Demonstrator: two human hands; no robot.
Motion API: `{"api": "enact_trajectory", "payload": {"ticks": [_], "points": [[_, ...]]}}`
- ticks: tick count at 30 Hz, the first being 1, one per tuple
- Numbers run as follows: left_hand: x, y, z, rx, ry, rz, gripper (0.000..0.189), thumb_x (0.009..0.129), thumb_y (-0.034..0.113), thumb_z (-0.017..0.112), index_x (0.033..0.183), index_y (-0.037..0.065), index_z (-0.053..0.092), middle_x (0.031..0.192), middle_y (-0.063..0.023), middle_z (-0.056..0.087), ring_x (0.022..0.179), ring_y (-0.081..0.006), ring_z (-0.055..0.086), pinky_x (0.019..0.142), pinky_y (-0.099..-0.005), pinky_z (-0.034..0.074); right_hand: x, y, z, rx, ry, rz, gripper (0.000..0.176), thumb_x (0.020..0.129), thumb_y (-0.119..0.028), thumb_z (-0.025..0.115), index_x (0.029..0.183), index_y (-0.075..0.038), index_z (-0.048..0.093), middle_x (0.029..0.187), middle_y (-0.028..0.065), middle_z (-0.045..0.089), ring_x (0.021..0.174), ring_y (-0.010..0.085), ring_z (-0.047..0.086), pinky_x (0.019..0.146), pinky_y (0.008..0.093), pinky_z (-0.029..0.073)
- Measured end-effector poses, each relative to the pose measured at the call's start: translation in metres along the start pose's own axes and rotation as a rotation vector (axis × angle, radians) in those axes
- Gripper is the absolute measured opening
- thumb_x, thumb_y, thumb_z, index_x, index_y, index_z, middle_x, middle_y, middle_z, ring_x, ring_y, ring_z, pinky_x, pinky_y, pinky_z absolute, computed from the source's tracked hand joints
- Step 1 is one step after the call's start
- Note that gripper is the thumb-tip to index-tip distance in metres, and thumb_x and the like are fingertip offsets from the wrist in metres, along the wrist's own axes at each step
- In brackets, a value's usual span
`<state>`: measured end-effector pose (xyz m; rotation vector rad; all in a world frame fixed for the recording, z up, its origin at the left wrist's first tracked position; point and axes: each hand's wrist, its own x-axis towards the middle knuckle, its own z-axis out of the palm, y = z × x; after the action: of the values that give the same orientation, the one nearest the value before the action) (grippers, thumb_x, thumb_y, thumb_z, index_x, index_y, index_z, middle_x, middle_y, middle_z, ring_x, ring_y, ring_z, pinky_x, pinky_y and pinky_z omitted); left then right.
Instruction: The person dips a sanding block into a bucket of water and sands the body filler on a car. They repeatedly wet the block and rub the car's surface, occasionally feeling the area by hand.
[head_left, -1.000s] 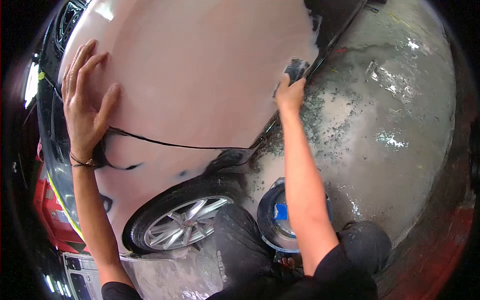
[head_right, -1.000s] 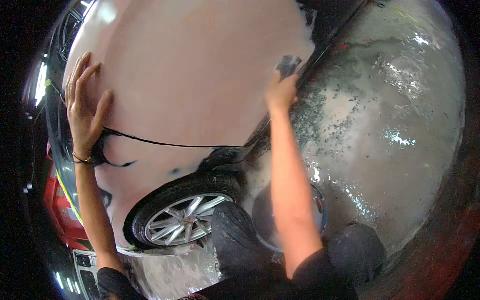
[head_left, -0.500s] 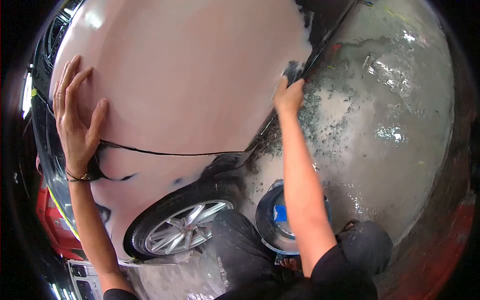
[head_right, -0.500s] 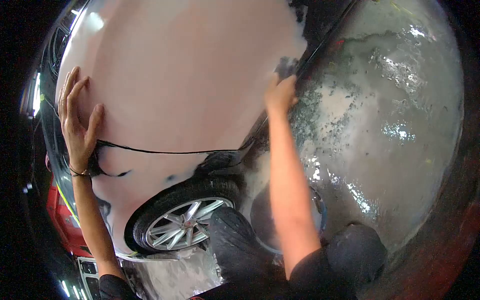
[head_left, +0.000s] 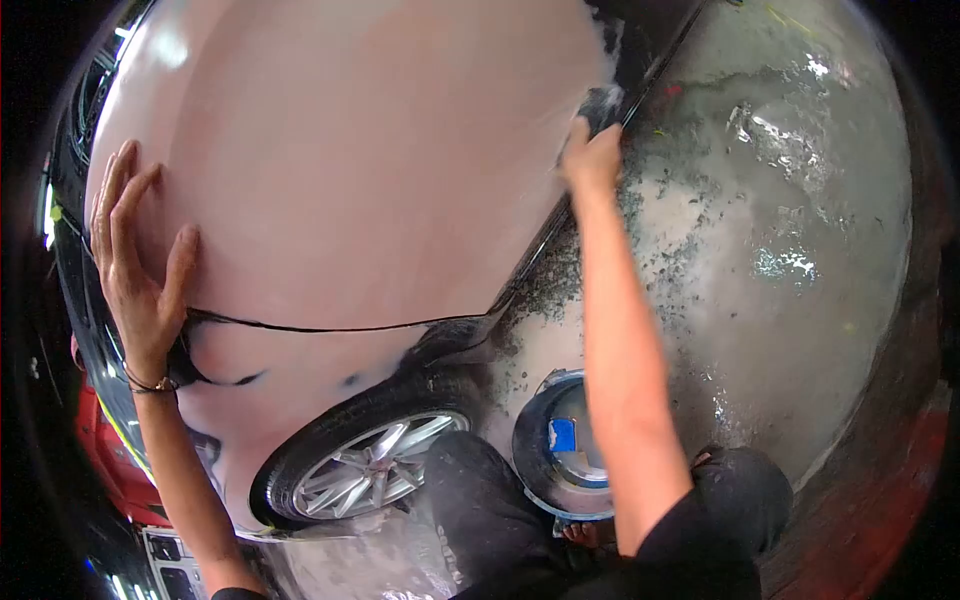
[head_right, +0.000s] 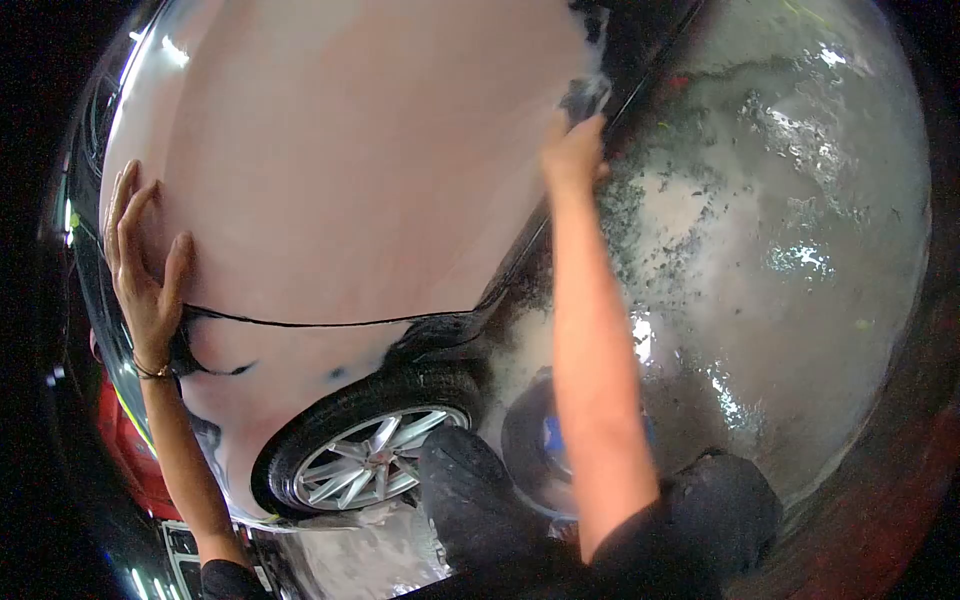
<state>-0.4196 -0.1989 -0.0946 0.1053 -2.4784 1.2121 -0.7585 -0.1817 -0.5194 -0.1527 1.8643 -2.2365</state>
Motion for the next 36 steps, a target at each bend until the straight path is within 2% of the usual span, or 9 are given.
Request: {"api": "enact_trajectory", "payload": {"ticks": [6, 9, 13, 15, 18, 19, 24, 32, 36], "points": [[-0.001, 0.001, -0.001, 0.056, 0.007, 0.009, 0.06, 0.1, 0.032, 0.075, 0.153, 0.008, 0.062, 0.174, -0.0181, 0.047, 0.164, -0.0386, 0.037, 0.136, -0.0523, 0.025, -0.073, -0.029, 0.026, -0.079, 0.129, -0.358, 0.054, 0.112, -0.036, 0.064, 0.135, 0.011, 0.053, 0.124, 0.038, 0.069, 0.118, 0.0522, 0.071, 0.115, 0.0605, 0.045], [0.004, 0.007, -0.004, 0.047, 0.0, -0.006, 0.058, 0.098, 0.029, 0.076, 0.151, 0.01, 0.063, 0.172, -0.018, 0.049, 0.163, -0.0387, 0.039, 0.135, -0.0536, 0.028, -0.152, -0.065, 0.014, -0.057, -0.13, -0.386, 0.048, 0.108, -0.031, 0.067, 0.135, 0.007, 0.057, 0.121, 0.0276, 0.073, 0.114, 0.0471, 0.07, 0.107, 0.0583, 0.041], [0.003, 0.004, 0.003, -0.054, 0.016, -0.014, 0.059, 0.097, 0.026, 0.078, 0.152, 0.01, 0.063, 0.171, -0.0184, 0.049, 0.163, -0.0395, 0.04, 0.135, -0.0549, 0.03, -0.023, -0.039, 0.009, 0.008, 0.058, -0.3, 0.054, 0.108, -0.036, 0.068, 0.135, 0.009, 0.055, 0.121, 0.0297, 0.073, 0.122, 0.0447, 0.071, 0.108, 0.0666, 0.043], [0.0, 0.0, 0.008, -0.097, 0.016, -0.026, 0.061, 0.096, 0.025, 0.078, 0.153, 0.012, 0.062, 0.172, -0.0178, 0.048, 0.163, -0.0392, 0.039, 0.135, -0.0564, 0.03, 0.053, -0.034, -0.009, 0.161, -0.051, 0.092, 0.057, 0.109, -0.037, 0.067, 0.137, 0.011, 0.053, 0.127, 0.0329, 0.071, 0.128, 0.0451, 0.07, 0.11, 0.0643, 0.048], [0.0, 0.001, 0.003, -0.03, -0.009, -0.034, 0.061, 0.096, 0.024, 0.078, 0.154, 0.012, 0.062, 0.173, -0.0177, 0.048, 0.164, -0.0393, 0.038, 0.135, -0.0572, 0.03, 0.052, -0.035, -0.013, -0.089, -0.036, 0.058, 0.055, 0.11, -0.032, 0.065, 0.138, 0.013, 0.052, 0.13, 0.036, 0.07, 0.125, 0.0469, 0.071, 0.108, 0.0555, 0.056], [-0.001, 0.0, 0.002, -0.012, -0.011, -0.039, 0.062, 0.096, 0.024, 0.078, 0.154, 0.013, 0.061, 0.173, -0.0176, 0.047, 0.164, -0.0393, 0.038, 0.135, -0.0575, 0.03, 0.023, -0.018, 0.005, 0.068, 0.111, -0.292, 0.055, 0.11, -0.032, 0.065, 0.138, 0.013, 0.053, 0.127, 0.0378, 0.071, 0.12, 0.0488, 0.073, 0.107, 0.0517, 0.056], [-0.001, 0.004, 0.004, -0.052, -0.033, -0.086, 0.067, 0.097, 0.023, 0.076, 0.16, 0.013, 0.056, 0.177, -0.0184, 0.041, 0.166, -0.0401, 0.034, 0.136, -0.058, 0.027, -0.156, -0.031, 0.016, -0.061, -0.042, -0.378, 0.056, 0.108, -0.036, 0.069, 0.135, 0.011, 0.058, 0.116, 0.032, 0.073, 0.107, 0.049, 0.071, 0.102, 0.0625, 0.045], [0.009, 0.01, 0.008, -0.02, -0.09, -0.073, 0.071, 0.102, 0.031, 0.071, 0.165, 0.01, 0.047, 0.18, -0.0236, 0.033, 0.167, -0.0444, 0.028, 0.136, -0.0596, 0.022, 0.078, -0.008, -0.016, -0.236, 0.093, -0.044, 0.06, 0.11, -0.042, 0.064, 0.142, 0.007, 0.053, 0.122, 0.0327, 0.075, 0.112, 0.051, 0.074, 0.11, 0.0695, 0.041], [0.012, 0.012, 0.006, 0.024, -0.103, -0.074, 0.071, 0.103, 0.035, 0.07, 0.165, 0.01, 0.046, 0.18, -0.0243, 0.031, 0.167, -0.0449, 0.028, 0.136, -0.0604, 0.021, 0.013, -0.009, -0.002, 0.073, 0.042, -0.132, 0.058, 0.106, -0.035, 0.071, 0.141, 0.009, 0.056, 0.125, 0.037, 0.072, 0.122, 0.0518, 0.07, 0.112, 0.0707, 0.038]]}}
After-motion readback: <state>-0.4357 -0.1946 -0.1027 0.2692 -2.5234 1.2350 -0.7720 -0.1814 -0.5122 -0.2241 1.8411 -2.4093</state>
